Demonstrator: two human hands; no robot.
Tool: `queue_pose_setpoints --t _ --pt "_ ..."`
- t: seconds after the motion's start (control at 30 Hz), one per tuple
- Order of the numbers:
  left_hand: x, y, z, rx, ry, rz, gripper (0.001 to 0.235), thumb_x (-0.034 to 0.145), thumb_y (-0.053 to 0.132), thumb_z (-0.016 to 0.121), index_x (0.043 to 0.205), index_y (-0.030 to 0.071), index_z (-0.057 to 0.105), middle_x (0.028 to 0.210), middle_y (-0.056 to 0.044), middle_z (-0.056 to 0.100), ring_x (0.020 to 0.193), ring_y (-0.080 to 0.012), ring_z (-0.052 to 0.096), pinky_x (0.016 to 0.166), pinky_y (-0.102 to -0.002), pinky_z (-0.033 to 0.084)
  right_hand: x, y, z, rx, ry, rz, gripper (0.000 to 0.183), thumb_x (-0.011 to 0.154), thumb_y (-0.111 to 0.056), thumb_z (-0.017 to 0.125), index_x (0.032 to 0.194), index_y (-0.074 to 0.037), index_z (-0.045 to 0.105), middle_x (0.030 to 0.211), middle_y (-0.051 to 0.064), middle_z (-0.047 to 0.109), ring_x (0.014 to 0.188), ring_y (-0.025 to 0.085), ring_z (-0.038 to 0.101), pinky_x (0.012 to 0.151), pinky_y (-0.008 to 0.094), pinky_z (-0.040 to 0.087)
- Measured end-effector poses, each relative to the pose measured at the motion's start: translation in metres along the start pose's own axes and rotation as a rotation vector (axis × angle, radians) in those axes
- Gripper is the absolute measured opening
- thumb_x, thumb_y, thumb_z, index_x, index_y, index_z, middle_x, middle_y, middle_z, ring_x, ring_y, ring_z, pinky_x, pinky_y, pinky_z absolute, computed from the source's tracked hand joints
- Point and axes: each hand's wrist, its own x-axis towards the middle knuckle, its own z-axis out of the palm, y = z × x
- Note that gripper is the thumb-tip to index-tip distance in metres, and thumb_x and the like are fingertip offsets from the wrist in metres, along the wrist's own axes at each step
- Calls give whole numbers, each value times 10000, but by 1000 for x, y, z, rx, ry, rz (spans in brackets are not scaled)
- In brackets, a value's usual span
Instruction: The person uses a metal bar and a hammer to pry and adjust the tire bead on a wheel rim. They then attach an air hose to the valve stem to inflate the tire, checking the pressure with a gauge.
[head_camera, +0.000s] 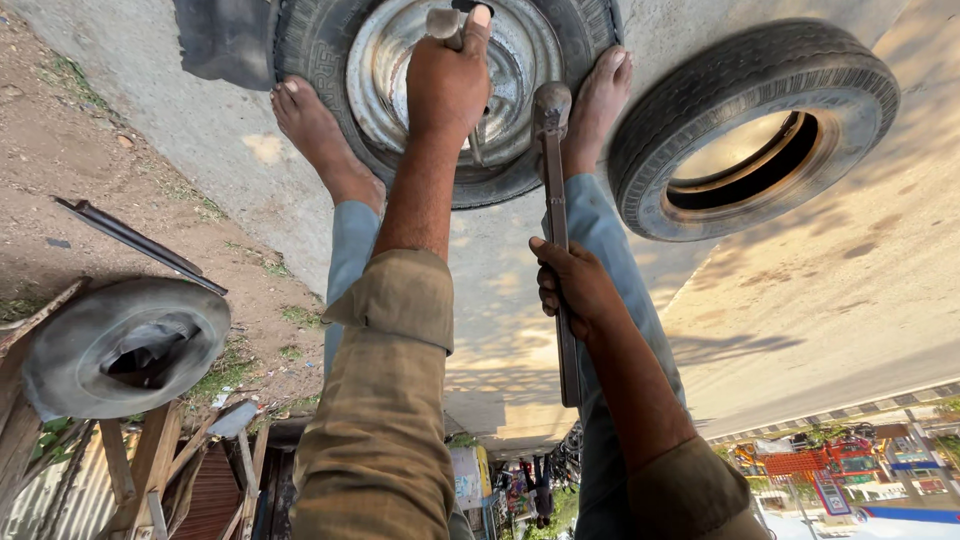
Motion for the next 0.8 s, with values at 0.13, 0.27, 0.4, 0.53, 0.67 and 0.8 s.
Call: queue_pose_setpoints --t 0.13,0.27,0.4,0.53,0.67,0.8 --pt "-1 12 6 2 -10 -26 503 983 478 608 771 28 678 665 -133 717 614 -231 729 591 -410 539 -3 -7 0 27 16 30 332 909 -361 730 854 -147 483 596 -22 454 441 118 424 415 289 361" --pt "-1 6 16 21 -32 77 449 992 454 593 788 70 708 670 -95 734 606 -219 724 572 -396 530 -4 -7 -3 73 16 14 311 929 -340 724 876 -146 488 605 -26 439 469 114 424 442 290 374" --pt "5 -11 15 16 26 -13 484 979 454 632 767 22 676 657 -116 718 582 -242 717 558 -413 541 -7 -3 -6 42 4 35 292 933 -313 725 899 -150 485 615 -33 441 482 109 425 462 289 385" --pt "32 -10 17 -27 -35 -36 537 969 463 642 709 -6 682 604 -111 709 541 -243 720 569 -402 555 -6 -7 -4 61 -15 42 276 917 -309 725 906 -155 496 609 -35 443 469 101 422 447 278 368" --pt "64 -12 26 120 -69 13 480 947 451 651 751 15 693 635 -114 710 588 -255 723 604 -415 564 -5 -9 -5 39 -33 18 282 924 -306 730 909 -138 504 608 -23 460 458 106 435 429 278 374" --pt "115 -21 41 355 -51 36 427 916 448 661 800 39 707 687 -121 723 659 -272 733 652 -433 574 -10 -16 -8 33 -32 28 270 916 -295 735 912 -134 519 603 -30 465 449 102 433 417 271 360"
